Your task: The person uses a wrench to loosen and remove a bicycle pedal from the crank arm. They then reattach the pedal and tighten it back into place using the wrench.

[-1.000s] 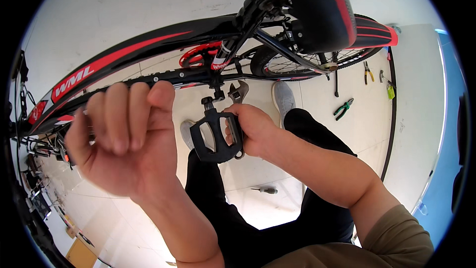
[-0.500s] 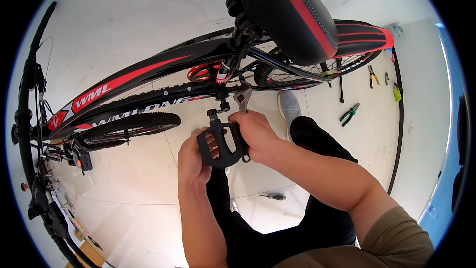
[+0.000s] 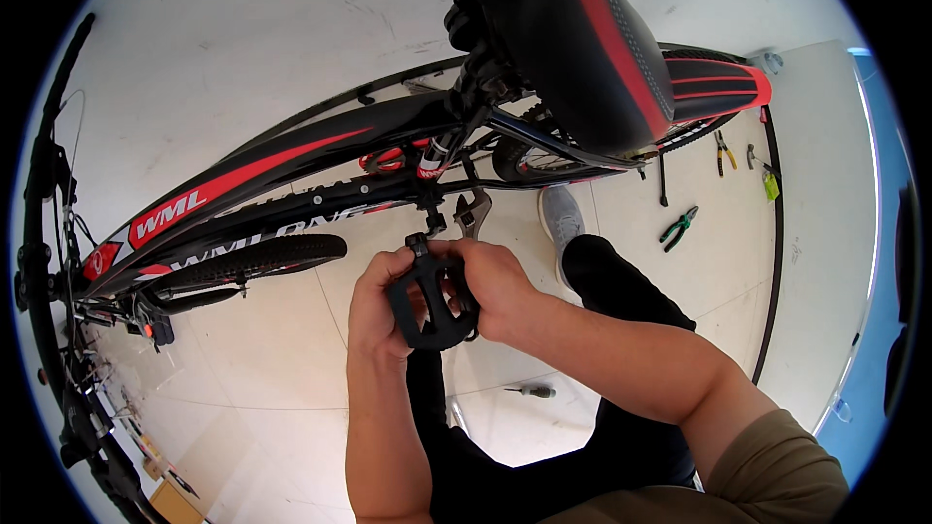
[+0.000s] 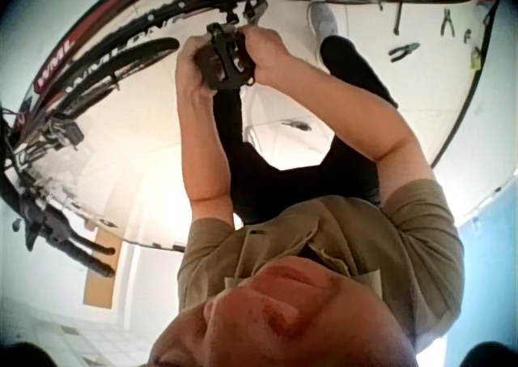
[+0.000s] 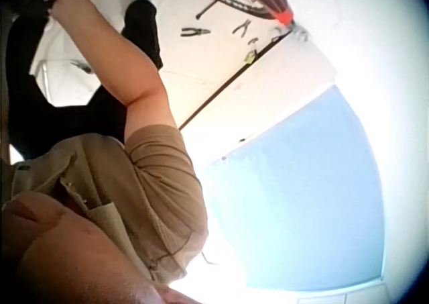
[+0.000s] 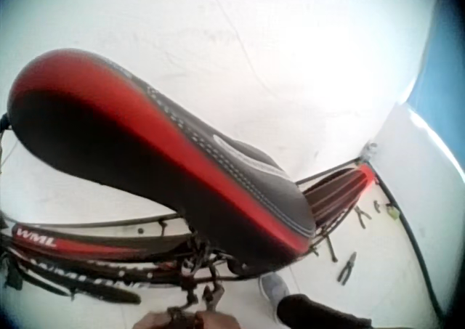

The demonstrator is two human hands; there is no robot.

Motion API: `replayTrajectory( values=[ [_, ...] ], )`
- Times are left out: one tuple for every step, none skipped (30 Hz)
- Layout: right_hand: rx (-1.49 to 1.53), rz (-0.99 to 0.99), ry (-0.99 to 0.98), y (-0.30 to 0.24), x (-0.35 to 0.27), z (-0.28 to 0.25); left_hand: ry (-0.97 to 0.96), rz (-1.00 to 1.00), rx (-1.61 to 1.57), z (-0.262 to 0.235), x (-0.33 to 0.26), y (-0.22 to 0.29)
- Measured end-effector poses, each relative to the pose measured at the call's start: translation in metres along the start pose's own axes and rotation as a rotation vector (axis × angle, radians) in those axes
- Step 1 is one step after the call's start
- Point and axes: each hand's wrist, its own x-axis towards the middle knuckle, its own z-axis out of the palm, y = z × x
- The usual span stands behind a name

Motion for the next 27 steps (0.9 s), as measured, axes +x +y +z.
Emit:
replayTrajectory(
  values=[
    [-0.016,0.002,-0.011,-0.001,0.000,0.000,-0.021,-0.009,-0.031,-0.001,0.000,0.000],
    [-0.032,0.006,-0.022,-0.001,-0.002,0.000,-0.041,-0.019,-0.061,-0.004,0.001,-0.001],
    [-0.047,0.009,-0.033,-0.001,-0.003,-0.001,-0.061,-0.028,-0.091,-0.006,0.001,-0.001],
    [-0.028,0.017,-0.038,-0.001,-0.003,-0.002,-0.067,-0.030,-0.100,-0.009,0.003,-0.002],
    [-0.010,0.023,-0.044,-0.002,-0.004,-0.001,-0.073,-0.030,-0.108,-0.012,0.004,-0.002],
    [0.008,0.030,-0.050,-0.002,-0.005,-0.001,-0.080,-0.030,-0.117,-0.014,0.005,-0.002],
    [0.011,0.019,-0.049,0.000,-0.003,-0.002,-0.070,-0.028,-0.126,-0.015,0.005,-0.001],
    [0.012,0.008,-0.049,0.001,0.001,-0.003,-0.061,-0.023,-0.137,-0.014,0.005,-0.002],
    [0.013,-0.003,-0.049,0.002,0.003,-0.003,-0.051,-0.019,-0.148,-0.013,0.005,-0.002],
    [0.019,-0.008,-0.038,0.004,0.005,-0.003,-0.056,-0.020,-0.166,-0.013,0.005,-0.001],
    [0.026,-0.011,-0.027,0.005,0.006,-0.003,-0.060,-0.022,-0.185,-0.013,0.005,0.000],
    [0.032,-0.014,-0.015,0.006,0.006,-0.002,-0.064,-0.024,-0.204,-0.013,0.005,0.001],
    [0.000,-0.015,0.017,0.006,0.007,-0.002,-0.114,-0.053,-0.213,-0.015,0.006,0.002],
    [-0.032,-0.014,0.048,0.006,0.006,-0.002,-0.162,-0.081,-0.222,-0.018,0.005,0.004],
    [-0.065,-0.013,0.079,0.007,0.007,-0.001,-0.209,-0.108,-0.232,-0.022,0.005,0.005],
    [-0.093,-0.011,0.085,0.007,0.008,-0.002,-0.182,-0.093,-0.206,-0.027,0.006,0.005],
    [-0.121,-0.010,0.092,0.008,0.009,-0.003,-0.155,-0.077,-0.178,-0.031,0.008,0.004],
    [-0.148,-0.008,0.098,0.008,0.010,-0.004,-0.127,-0.062,-0.151,-0.034,0.009,0.004],
    [-0.150,-0.004,0.091,0.009,0.010,-0.004,-0.073,0.006,-0.113,-0.035,0.010,0.002],
    [-0.151,-0.001,0.086,0.008,0.008,-0.003,-0.019,0.072,-0.074,-0.032,0.011,-0.002],
    [-0.151,0.003,0.080,0.009,0.007,-0.003,0.035,0.137,-0.034,-0.030,0.012,-0.003],
    [-0.133,0.011,0.052,0.011,0.010,-0.005,0.034,0.148,-0.005,-0.030,0.011,-0.002],
    [-0.112,0.018,0.027,0.013,0.015,-0.008,0.031,0.156,0.024,-0.026,0.009,0.000],
    [-0.091,0.024,0.001,0.015,0.018,-0.011,0.027,0.164,0.054,-0.024,0.008,0.001],
    [-0.074,0.011,0.011,0.018,0.021,-0.013,0.010,0.163,0.095,-0.022,0.006,0.004],
    [-0.059,0.001,0.018,0.020,0.022,-0.011,-0.004,0.165,0.136,-0.021,0.004,0.007],
    [-0.044,-0.010,0.024,0.021,0.022,-0.010,-0.019,0.167,0.177,-0.020,0.002,0.009]
  ],
)
